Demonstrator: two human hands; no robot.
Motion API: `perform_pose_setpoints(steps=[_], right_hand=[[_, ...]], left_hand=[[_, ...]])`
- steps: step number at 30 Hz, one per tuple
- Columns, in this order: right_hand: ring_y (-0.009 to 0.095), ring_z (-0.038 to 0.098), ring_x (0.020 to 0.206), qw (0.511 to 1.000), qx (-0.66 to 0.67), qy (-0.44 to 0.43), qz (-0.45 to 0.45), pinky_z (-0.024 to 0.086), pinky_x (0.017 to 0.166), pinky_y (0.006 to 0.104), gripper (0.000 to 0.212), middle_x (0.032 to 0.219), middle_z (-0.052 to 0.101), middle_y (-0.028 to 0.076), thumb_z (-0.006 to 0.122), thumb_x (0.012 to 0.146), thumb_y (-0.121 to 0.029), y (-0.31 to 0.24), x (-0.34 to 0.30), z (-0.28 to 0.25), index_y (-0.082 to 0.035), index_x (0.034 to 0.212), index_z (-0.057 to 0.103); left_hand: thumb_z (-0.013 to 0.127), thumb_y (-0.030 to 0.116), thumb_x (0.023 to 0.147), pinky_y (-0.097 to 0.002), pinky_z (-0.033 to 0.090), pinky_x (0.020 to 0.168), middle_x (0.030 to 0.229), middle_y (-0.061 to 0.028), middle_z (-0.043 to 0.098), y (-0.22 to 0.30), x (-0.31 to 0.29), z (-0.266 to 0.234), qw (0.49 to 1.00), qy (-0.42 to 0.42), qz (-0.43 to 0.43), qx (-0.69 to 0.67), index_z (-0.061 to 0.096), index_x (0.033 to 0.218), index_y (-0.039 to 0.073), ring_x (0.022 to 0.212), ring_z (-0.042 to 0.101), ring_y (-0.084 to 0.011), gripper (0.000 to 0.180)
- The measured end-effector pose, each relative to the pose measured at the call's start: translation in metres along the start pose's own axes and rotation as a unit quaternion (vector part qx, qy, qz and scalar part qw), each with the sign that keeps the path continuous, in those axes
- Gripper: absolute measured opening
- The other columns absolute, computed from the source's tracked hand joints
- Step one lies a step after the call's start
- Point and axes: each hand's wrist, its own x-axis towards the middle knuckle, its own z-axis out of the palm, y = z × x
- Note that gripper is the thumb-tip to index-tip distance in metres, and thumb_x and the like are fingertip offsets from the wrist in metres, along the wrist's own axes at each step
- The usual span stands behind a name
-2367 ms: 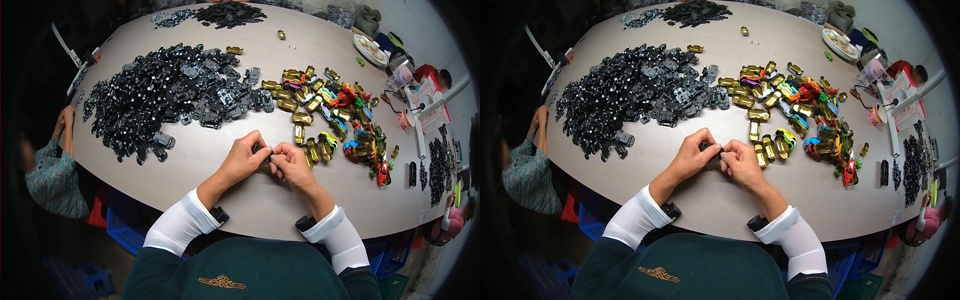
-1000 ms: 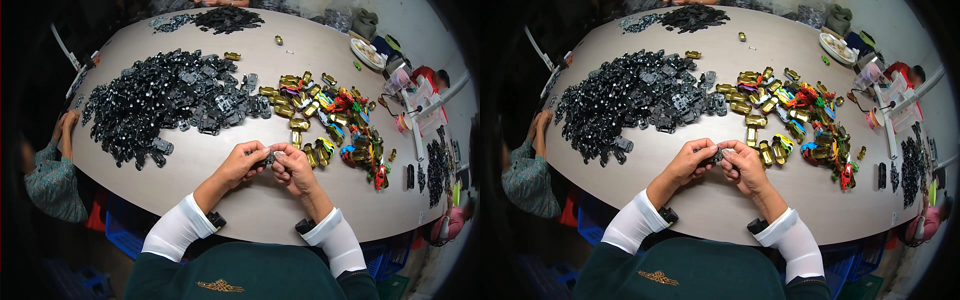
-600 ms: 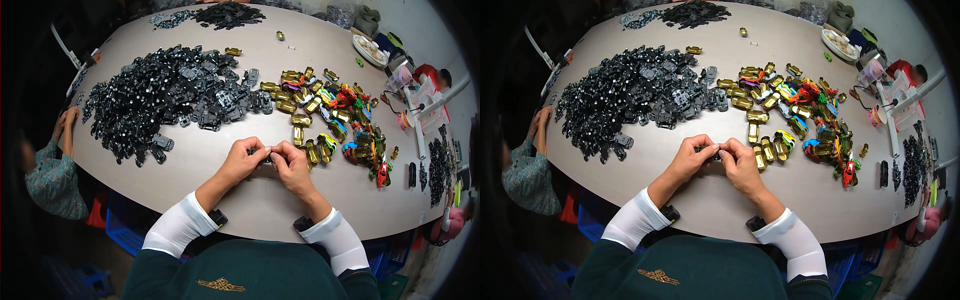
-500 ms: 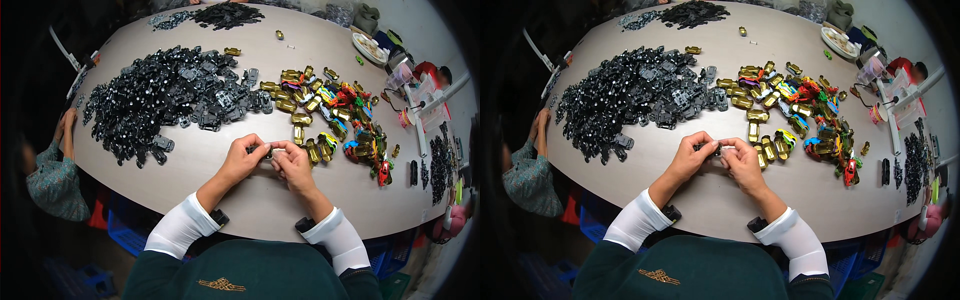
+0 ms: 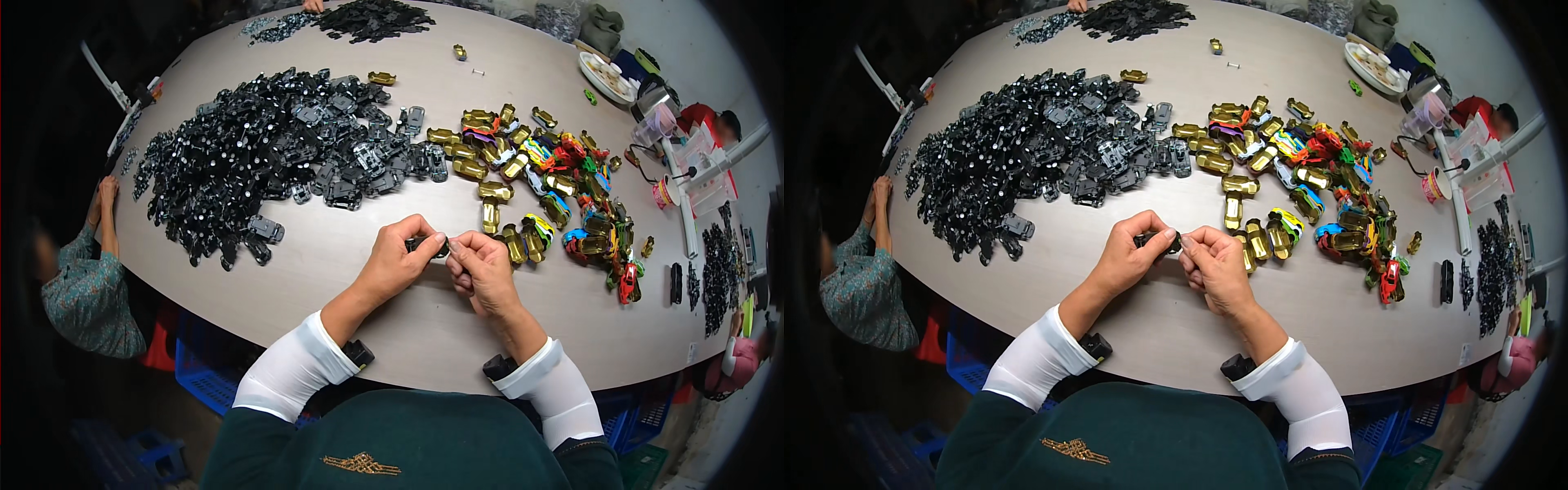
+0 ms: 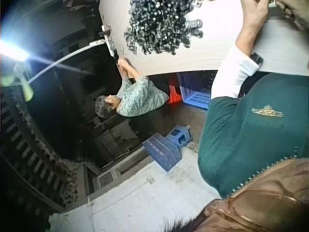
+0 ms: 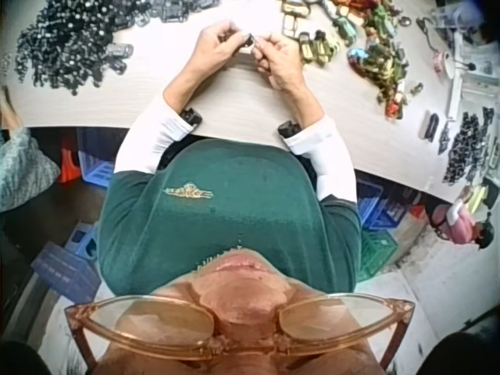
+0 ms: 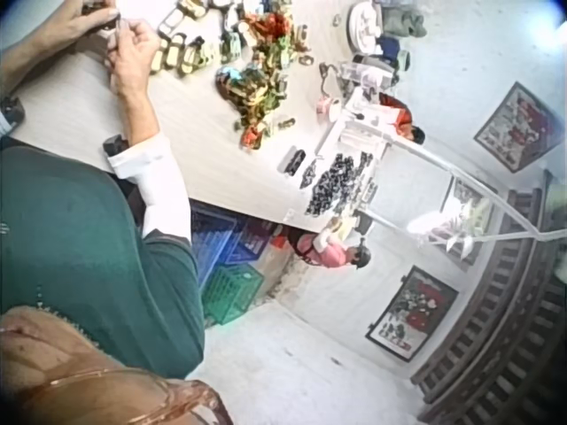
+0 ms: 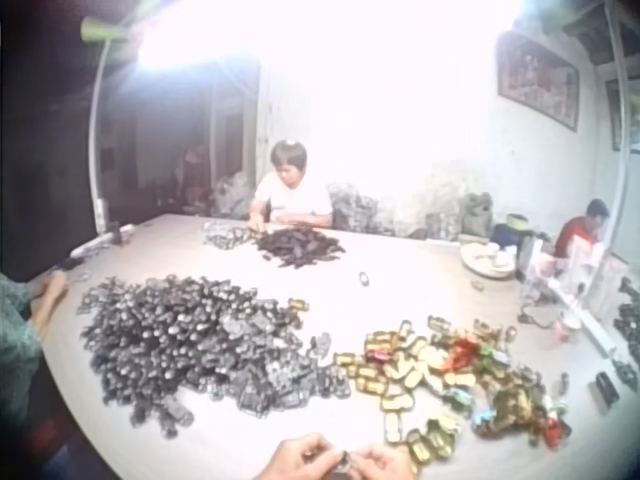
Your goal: The person assembles small toy cars by hand at a large table. They pick up a grey chassis and a colored body, fit them together, and place the completed unit on the table. This process is repeated with various colored bodies throughout the clip.
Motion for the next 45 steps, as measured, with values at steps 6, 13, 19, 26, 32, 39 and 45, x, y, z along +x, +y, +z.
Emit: perform_pose_setpoints(steps=[6,13,19,26,32,39,45], right_hand=[[0.002,0.039,0.043,0.988,-0.142,0.031,-0.056,0.027,0.037,0.0177,0.011,0.06,0.054,-0.001,0.058,0.094,-0.011,0.013,0.004,-0.004,-0.003,0.086,0.059],[0.003,0.041,0.043,0.997,-0.004,0.029,-0.07,0.029,0.037,0.0178,0.013,0.063,0.055,0.0,0.056,0.095,-0.014,-0.001,0.002,-0.004,-0.003,0.089,0.059],[0.008,0.049,0.052,0.988,-0.06,0.057,-0.127,0.041,0.047,0.023,0.019,0.063,0.053,0.0,0.067,0.088,-0.014,-0.011,0.006,-0.013,-0.008,0.079,0.051],[0.005,0.044,0.048,0.945,-0.18,0.127,-0.241,0.033,0.044,0.0222,0.016,0.058,0.049,-0.005,0.059,0.093,-0.014,-0.04,0.006,-0.046,-0.002,0.082,0.057],[0.031,0.064,0.067,0.734,-0.623,0.145,-0.228,0.049,0.062,0.0398,0.02,0.078,0.065,0.017,0.07,0.076,-0.016,-0.043,-0.015,-0.052,-0.001,0.088,0.064],[0.039,0.064,0.079,0.599,-0.754,0.152,-0.223,0.049,0.07,0.0489,0.018,0.082,0.066,0.019,0.063,0.075,-0.005,-0.015,-0.019,-0.043,-0.002,0.092,0.059],[0.033,0.063,0.072,0.817,-0.513,0.04,-0.261,0.049,0.067,0.0396,0.023,0.081,0.066,0.018,0.055,0.081,0.0,-0.017,-0.018,-0.027,-0.002,0.102,0.063]], left_hand=[[0.065,0.013,0.088,-0.0238,0.042,0.053,0.069,0.0003,0.061,0.006,-0.003,0.003,0.994,0.014,0.046,0.103,0.061,0.08,-0.001,0.057,0.052,-0.0067,0.016],[0.051,0.041,0.098,-0.0158,0.03,0.04,0.067,-0.0021,0.059,0.011,-0.001,-0.003,0.977,-0.017,-0.132,-0.166,0.059,0.091,0.008,0.052,0.05,-0.0031,0.035],[0.055,0.031,0.096,-0.0187,0.036,0.04,0.072,-0.0043,0.061,0.039,-0.045,-0.044,0.958,0.008,-0.171,-0.229,0.059,0.096,0.006,0.05,0.049,-0.0058,0.026],[0.065,0.012,0.086,-0.0196,0.041,0.044,0.075,-0.0007,0.061,0.061,-0.203,-0.144,0.929,0.331,-0.149,0.078,0.066,0.092,0.002,0.053,0.051,-0.0057,0.011],[0.068,0.024,0.087,-0.0354,0.046,0.095,0.12,-0.0212,0.061,-0.051,-0.393,-0.253,0.74,0.402,-0.197,0.503,0.052,0.128,-0.002,0.11,0.059,-0.0271,0.052],[0.063,0.01,0.09,-0.0286,0.049,0.087,0.106,-0.0148,0.067,0.032,-0.221,-0.192,0.934,0.303,-0.072,0.173,0.059,0.114,-0.007,0.099,0.063,-0.0181,0.03],[0.064,0.011,0.088,-0.0308,0.052,0.084,0.112,-0.0144,0.066,0.061,-0.088,-0.129,0.955,0.135,-0.001,0.266,0.061,0.116,-0.002,0.102,0.063,-0.0211,0.032]])
